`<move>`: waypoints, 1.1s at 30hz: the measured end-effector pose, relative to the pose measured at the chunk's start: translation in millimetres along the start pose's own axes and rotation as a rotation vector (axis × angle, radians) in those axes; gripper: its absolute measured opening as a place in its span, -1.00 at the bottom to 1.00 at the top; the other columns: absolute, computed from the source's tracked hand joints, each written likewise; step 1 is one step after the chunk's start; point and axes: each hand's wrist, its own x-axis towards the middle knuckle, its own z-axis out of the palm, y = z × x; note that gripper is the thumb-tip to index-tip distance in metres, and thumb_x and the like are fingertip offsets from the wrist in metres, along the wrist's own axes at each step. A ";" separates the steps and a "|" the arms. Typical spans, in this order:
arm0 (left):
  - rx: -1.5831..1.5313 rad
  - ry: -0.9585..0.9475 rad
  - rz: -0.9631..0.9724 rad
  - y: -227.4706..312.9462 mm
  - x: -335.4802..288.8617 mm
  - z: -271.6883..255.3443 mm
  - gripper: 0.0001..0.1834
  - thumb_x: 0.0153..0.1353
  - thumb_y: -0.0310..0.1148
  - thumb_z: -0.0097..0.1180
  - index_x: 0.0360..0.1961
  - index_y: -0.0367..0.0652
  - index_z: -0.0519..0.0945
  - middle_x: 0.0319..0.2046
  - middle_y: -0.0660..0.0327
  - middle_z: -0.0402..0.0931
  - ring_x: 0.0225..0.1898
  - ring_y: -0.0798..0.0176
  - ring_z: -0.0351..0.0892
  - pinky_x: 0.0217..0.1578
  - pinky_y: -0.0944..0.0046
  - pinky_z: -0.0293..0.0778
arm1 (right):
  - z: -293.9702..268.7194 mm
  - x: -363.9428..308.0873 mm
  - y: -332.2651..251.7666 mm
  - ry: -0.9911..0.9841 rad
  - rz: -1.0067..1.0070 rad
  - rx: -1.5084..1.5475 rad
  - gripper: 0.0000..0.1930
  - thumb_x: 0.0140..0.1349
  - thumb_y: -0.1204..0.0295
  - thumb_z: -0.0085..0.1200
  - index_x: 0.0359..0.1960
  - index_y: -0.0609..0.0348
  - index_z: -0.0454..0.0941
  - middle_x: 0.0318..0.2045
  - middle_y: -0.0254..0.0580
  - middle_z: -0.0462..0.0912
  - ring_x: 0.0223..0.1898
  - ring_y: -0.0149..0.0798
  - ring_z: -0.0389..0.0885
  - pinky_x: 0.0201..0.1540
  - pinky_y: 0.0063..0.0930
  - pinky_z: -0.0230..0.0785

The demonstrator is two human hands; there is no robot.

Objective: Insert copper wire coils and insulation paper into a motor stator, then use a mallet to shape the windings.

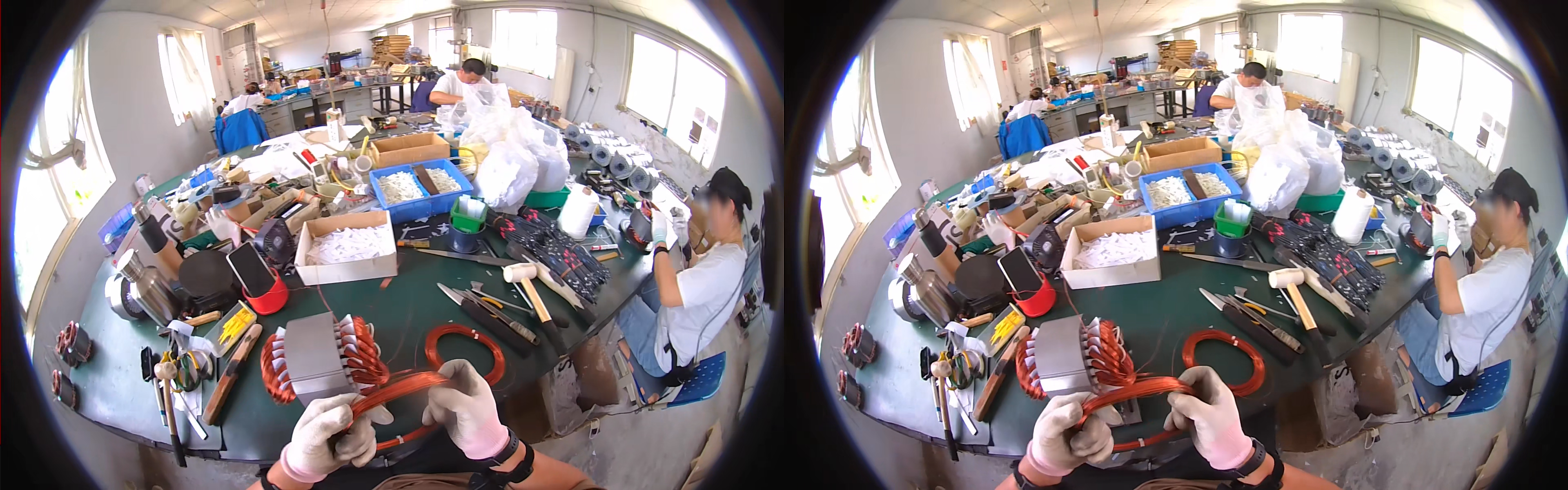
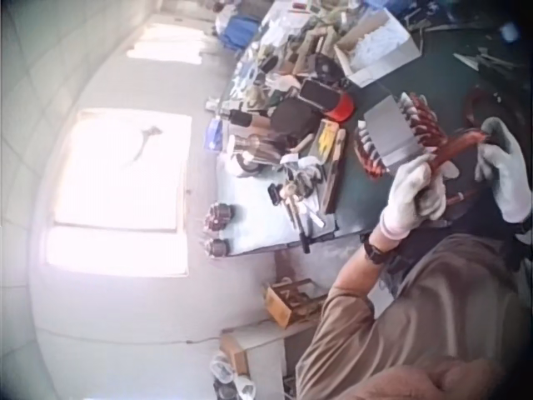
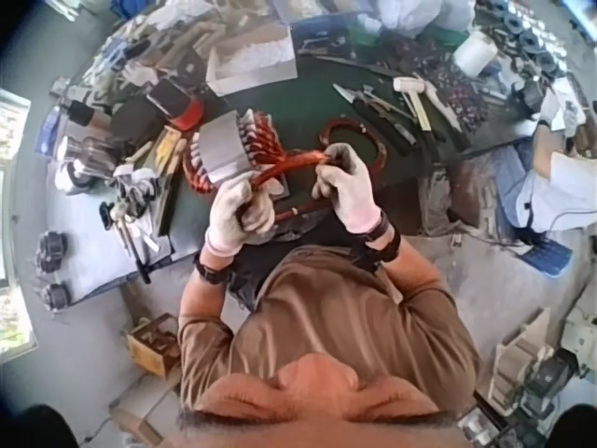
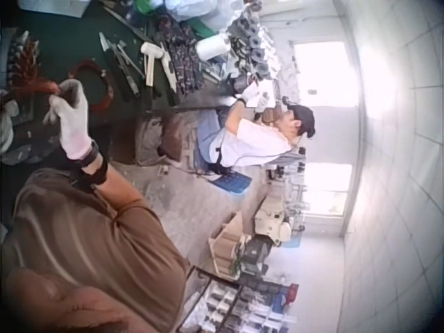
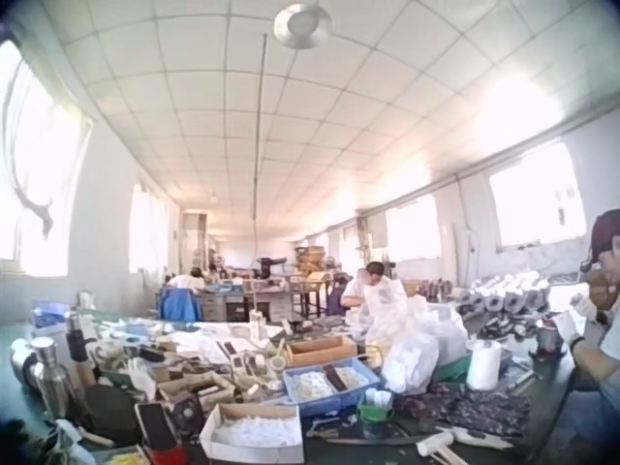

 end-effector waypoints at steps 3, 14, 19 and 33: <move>0.512 0.083 -0.314 23.0 -13.2 1.2 -0.57 0.48 -0.27 -0.05 0.10 -0.47 0.56 -0.64 0.30 0.43 -0.62 0.43 0.42 -0.54 0.42 0.36 | -0.9 3.1 -10.8 -0.177 0.035 0.079 -0.85 0.30 0.66 0.11 -0.10 0.36 0.55 -0.35 -0.30 0.62 -0.49 -0.50 0.59 -0.38 -0.52 0.53; 0.007 0.165 0.267 -16.3 -19.3 -8.7 -0.77 0.34 -0.33 0.15 -0.24 -0.31 0.47 -0.66 0.34 0.26 -0.65 0.40 0.17 -0.45 0.23 0.34 | 14.6 23.4 -29.3 -0.228 -0.158 -0.595 -0.85 0.35 0.61 0.18 -0.07 0.31 0.63 -0.38 -0.36 0.65 -0.55 -0.62 0.54 -0.50 -0.68 0.41; -0.001 0.240 0.258 -18.4 -8.1 -2.9 -0.77 0.45 -0.24 0.12 -0.25 -0.19 0.47 -0.71 0.46 0.05 -0.72 0.49 -0.02 -0.61 0.34 0.04 | 3.7 10.5 -19.0 -0.154 -0.243 -0.547 -0.90 0.37 0.61 0.16 -0.13 0.30 0.63 -0.48 -0.36 0.62 -0.58 -0.62 0.55 -0.54 -0.70 0.35; -0.022 0.249 0.096 -19.7 -0.2 2.4 -0.67 0.47 -0.14 0.07 -0.33 -0.18 0.46 -0.73 0.50 0.02 -0.73 0.48 -0.01 -0.57 0.34 0.10 | -9.8 9.4 -9.9 -0.024 -0.054 -0.526 -0.92 0.39 0.56 0.15 -0.18 0.34 0.61 -0.52 -0.37 0.60 -0.61 -0.58 0.54 -0.54 -0.65 0.38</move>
